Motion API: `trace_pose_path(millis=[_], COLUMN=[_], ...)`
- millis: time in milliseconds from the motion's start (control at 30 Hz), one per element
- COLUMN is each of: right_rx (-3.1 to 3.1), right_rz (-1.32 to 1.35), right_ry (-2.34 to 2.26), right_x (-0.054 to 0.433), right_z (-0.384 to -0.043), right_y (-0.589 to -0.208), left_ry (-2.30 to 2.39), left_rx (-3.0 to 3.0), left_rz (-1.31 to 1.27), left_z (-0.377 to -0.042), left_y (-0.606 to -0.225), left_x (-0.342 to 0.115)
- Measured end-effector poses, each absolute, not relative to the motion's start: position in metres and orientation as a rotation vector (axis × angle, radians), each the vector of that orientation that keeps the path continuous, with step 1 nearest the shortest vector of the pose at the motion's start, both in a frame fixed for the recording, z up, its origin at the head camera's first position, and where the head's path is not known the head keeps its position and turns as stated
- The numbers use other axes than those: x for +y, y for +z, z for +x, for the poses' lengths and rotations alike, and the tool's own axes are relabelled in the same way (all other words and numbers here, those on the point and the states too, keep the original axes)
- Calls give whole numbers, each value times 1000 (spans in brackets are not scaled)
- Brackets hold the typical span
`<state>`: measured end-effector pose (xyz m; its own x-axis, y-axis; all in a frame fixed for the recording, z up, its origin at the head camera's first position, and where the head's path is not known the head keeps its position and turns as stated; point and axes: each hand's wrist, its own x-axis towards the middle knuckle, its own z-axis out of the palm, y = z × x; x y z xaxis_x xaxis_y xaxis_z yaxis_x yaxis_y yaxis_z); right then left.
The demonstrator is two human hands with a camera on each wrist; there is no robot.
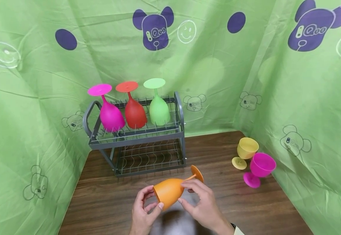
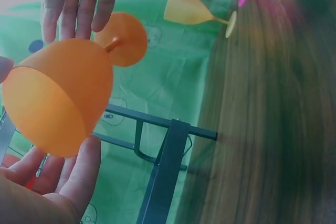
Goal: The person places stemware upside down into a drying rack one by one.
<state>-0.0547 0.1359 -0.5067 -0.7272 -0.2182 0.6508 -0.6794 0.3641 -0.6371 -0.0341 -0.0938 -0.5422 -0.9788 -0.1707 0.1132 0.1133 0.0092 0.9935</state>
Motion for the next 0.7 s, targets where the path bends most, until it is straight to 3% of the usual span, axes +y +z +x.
trace_pose_path(millis=[500, 700], right_rx=[-2162, -1999], right_rz=[351, 365], right_ry=[2006, 2405], right_x=[135, 133], right_z=[-48, -52], right_y=[-525, -528], left_ry=[-2361, -2408], left_rx=[-1853, -1832], left_rz=[-19, -109], left_z=[-26, -25], left_y=[-537, -535], left_x=[-87, -88])
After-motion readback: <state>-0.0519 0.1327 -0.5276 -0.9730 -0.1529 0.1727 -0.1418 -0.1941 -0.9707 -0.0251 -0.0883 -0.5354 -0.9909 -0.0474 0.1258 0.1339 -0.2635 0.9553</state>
